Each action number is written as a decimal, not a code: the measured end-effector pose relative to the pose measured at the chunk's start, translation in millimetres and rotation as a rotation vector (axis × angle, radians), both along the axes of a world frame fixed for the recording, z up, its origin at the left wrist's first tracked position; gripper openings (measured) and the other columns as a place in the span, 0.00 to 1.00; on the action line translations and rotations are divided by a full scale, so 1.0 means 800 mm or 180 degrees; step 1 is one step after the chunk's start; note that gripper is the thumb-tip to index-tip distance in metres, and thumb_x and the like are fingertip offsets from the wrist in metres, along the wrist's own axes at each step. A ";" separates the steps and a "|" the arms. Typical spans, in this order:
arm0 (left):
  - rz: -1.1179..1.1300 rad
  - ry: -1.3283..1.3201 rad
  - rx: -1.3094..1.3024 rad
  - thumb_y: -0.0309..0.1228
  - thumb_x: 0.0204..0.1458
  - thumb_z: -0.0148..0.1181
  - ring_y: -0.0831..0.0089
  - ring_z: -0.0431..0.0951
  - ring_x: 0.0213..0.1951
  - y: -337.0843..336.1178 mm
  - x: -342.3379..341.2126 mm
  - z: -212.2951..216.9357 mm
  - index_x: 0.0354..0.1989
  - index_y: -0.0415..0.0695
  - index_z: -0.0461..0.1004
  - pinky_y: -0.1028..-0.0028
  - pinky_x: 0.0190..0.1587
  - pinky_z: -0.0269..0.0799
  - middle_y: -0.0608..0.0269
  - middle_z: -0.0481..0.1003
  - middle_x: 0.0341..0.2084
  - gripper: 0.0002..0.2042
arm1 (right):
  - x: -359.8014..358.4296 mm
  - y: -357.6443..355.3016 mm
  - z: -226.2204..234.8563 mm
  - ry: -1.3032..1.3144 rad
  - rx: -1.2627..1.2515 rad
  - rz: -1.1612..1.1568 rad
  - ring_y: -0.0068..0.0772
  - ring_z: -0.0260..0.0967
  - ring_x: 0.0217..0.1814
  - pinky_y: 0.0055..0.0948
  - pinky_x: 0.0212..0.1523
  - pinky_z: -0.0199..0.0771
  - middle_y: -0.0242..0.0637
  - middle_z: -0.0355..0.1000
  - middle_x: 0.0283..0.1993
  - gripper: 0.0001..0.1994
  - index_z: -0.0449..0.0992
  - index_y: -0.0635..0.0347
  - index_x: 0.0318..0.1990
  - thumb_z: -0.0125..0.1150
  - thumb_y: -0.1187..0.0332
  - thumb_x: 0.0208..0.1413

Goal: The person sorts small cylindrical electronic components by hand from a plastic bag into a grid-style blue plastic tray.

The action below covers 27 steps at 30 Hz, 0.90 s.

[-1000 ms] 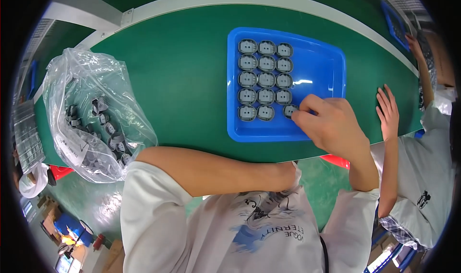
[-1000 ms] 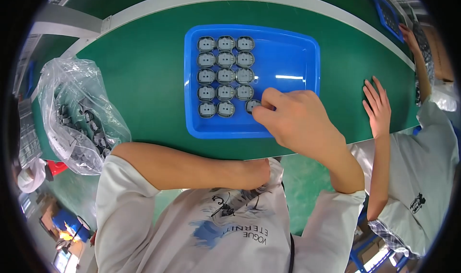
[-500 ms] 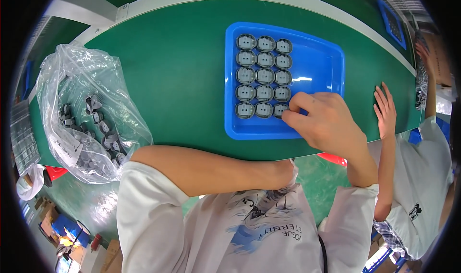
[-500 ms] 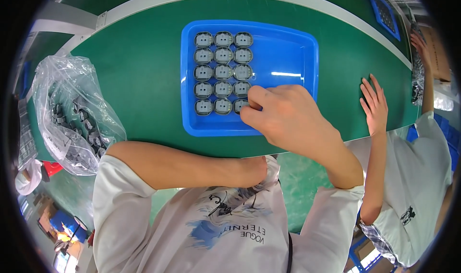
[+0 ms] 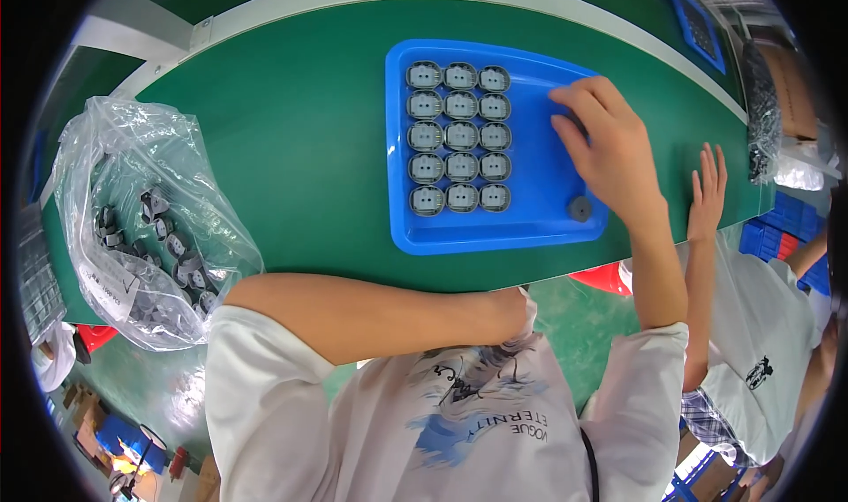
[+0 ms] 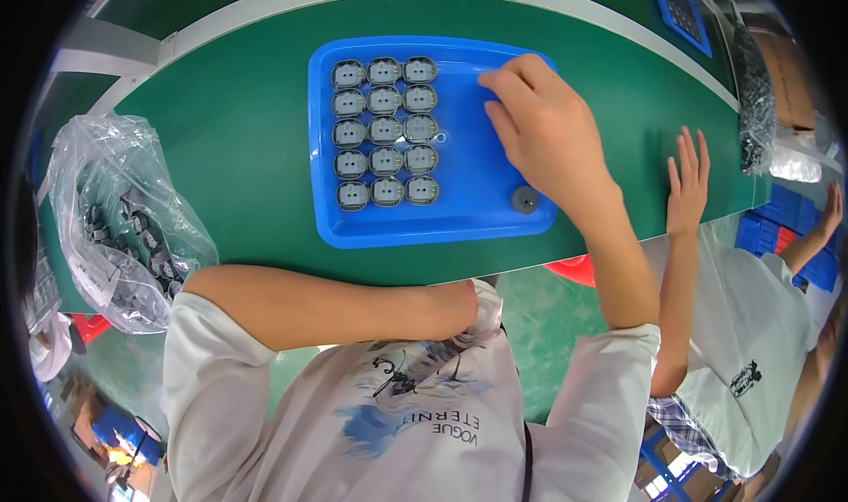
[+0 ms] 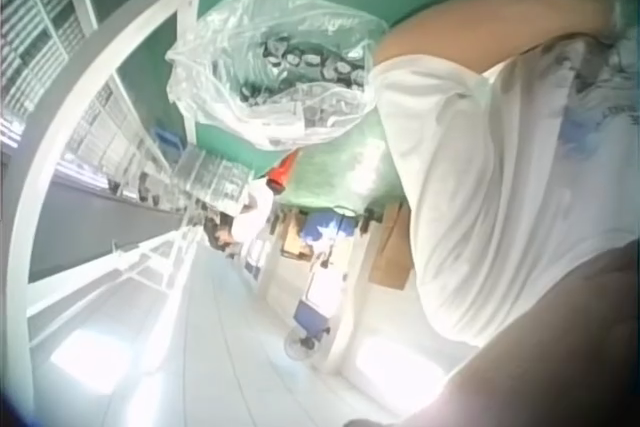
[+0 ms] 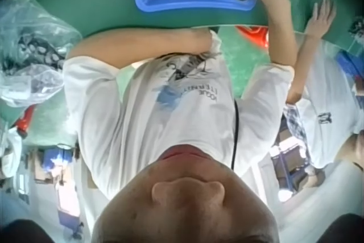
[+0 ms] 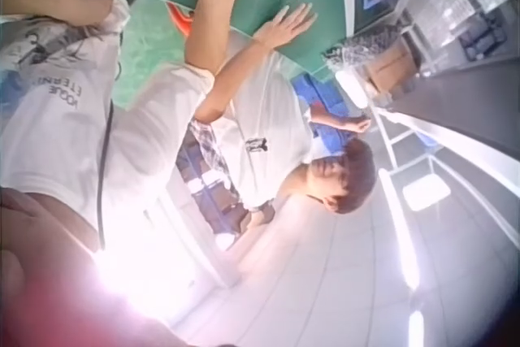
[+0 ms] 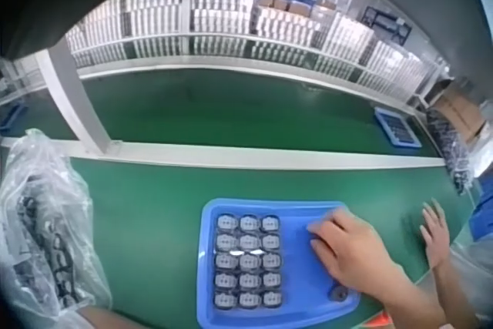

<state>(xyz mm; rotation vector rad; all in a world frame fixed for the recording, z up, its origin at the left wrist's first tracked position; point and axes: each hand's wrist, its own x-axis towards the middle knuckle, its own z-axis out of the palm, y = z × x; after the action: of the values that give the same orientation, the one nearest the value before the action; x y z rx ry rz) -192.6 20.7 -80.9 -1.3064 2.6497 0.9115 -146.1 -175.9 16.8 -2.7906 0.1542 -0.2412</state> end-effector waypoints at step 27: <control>0.0698 0.0124 -0.0664 0.28 0.37 0.64 0.71 0.75 0.22 0.018 -0.010 -0.024 0.17 0.49 0.79 0.66 0.25 0.69 0.67 0.78 0.19 0.02 | 0.001 0.017 0.003 0.0150 -0.0071 -0.0224 0.37 0.74 0.39 0.31 0.40 0.75 0.38 0.72 0.44 0.08 0.77 0.62 0.37 0.67 0.74 0.50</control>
<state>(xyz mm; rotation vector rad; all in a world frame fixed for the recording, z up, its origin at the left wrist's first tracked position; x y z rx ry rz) -200.9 35.3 -99.9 -1.6689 2.7329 0.7005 -145.4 -162.2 19.5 -2.8174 0.2629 -0.1953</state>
